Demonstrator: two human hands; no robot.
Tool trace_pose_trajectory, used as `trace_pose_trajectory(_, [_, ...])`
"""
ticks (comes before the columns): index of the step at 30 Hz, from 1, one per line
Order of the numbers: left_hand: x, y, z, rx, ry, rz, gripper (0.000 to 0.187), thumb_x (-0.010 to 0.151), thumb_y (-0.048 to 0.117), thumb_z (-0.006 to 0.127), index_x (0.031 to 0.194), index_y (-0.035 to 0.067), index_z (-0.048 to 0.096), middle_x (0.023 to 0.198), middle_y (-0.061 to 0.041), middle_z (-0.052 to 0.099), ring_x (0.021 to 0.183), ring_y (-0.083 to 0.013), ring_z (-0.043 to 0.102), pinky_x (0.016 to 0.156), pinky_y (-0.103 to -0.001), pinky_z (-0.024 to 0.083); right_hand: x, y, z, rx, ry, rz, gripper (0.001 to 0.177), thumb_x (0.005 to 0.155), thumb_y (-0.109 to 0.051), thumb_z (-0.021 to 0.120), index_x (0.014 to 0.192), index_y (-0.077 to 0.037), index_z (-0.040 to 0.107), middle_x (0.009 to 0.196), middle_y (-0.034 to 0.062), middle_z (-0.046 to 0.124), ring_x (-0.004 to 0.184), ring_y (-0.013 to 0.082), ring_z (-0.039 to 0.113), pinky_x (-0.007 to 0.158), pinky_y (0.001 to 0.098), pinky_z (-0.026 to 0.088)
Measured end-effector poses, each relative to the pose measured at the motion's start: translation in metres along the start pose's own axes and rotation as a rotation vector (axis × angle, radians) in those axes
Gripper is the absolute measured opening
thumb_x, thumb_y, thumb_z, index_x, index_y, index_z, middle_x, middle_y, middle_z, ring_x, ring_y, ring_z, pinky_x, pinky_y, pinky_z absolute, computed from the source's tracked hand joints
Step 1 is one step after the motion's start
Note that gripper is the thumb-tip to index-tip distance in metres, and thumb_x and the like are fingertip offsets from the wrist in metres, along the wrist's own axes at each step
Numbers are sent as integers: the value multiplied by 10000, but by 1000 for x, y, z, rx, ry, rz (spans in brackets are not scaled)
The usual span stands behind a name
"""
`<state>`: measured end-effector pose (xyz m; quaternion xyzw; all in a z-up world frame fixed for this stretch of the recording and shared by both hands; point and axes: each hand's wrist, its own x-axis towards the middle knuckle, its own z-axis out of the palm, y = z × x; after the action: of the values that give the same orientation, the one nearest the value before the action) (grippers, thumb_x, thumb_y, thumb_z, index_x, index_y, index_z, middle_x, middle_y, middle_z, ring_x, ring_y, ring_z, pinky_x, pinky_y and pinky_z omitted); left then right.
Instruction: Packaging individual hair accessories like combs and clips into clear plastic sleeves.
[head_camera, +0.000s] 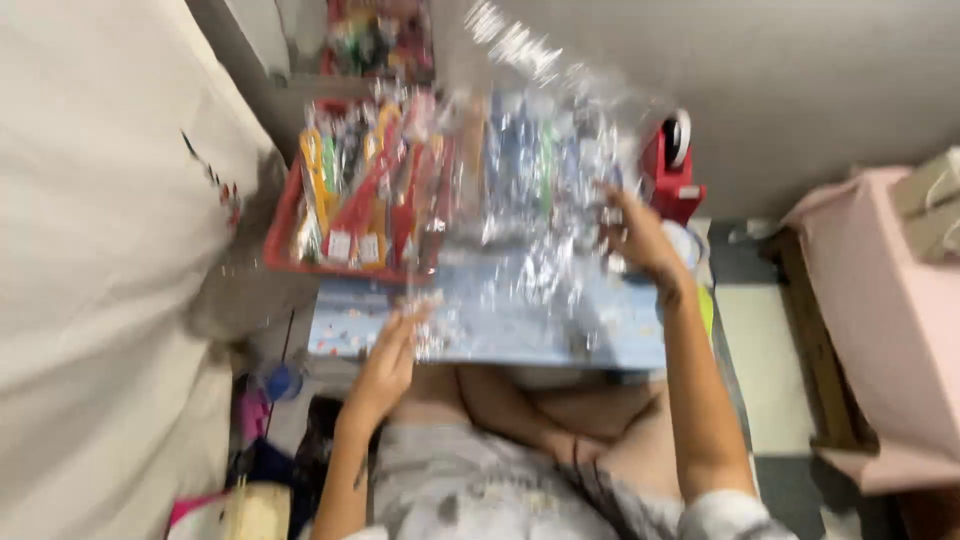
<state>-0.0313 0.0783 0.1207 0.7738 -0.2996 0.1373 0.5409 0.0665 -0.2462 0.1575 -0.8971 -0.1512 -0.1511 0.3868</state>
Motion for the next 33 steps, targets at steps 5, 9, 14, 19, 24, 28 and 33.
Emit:
trace_pose_trajectory(5, [9,18,2,68,-27,-175,355,858,48,312,1192,47,431,956,-170,539,832,-316,520,771,-433,402,-39,3,8,529,-29,191,561,832,-27,461,1318,-40,182,1224,253,316,827,264,528,678,384,486])
trace_pose_trajectory(9, [26,37,3,62,-68,-245,380,838,57,325,1205,69,424,914,-171,528,806,-307,526,726,-418,419,-79,-13,3,279,55,157,618,808,-86,525,1309,-7,172,1221,298,230,1052,511,355,834,585,346])
trace_pose_trajectory(14, [31,29,14,20,-47,-296,333,884,185,308,1157,45,438,899,-174,538,821,-318,549,780,-418,416,-161,-24,37,280,-55,74,917,580,-352,747,1269,-46,225,1145,160,318,1074,326,340,884,504,348])
trace_pose_trajectory(19, [28,26,21,8,-46,-362,316,880,226,311,1080,49,479,780,-137,559,711,-259,567,726,-397,442,-189,-6,73,32,-9,85,600,696,-278,658,1202,-96,391,1029,55,396,983,238,404,871,379,344])
trace_pose_trajectory(24, [25,29,14,36,-68,-379,313,880,236,313,1059,59,499,683,-112,544,642,-229,552,681,-366,453,-172,14,54,-53,77,57,340,722,-202,626,1056,-175,569,881,-29,534,754,132,516,724,261,432])
trace_pose_trajectory(28, [40,22,15,48,-134,-292,336,881,209,304,1147,80,462,796,-173,562,748,-292,569,705,-411,458,-138,21,26,-119,-14,72,95,739,-93,598,833,-98,581,742,52,551,681,223,550,607,307,475])
trace_pose_trajectory(33, [131,42,-17,111,-268,-31,395,906,274,270,1146,48,486,940,-198,553,903,-331,536,816,-441,410,-45,-23,-70,-246,-116,-132,56,748,-25,560,803,-25,549,661,113,522,612,294,548,590,396,426])
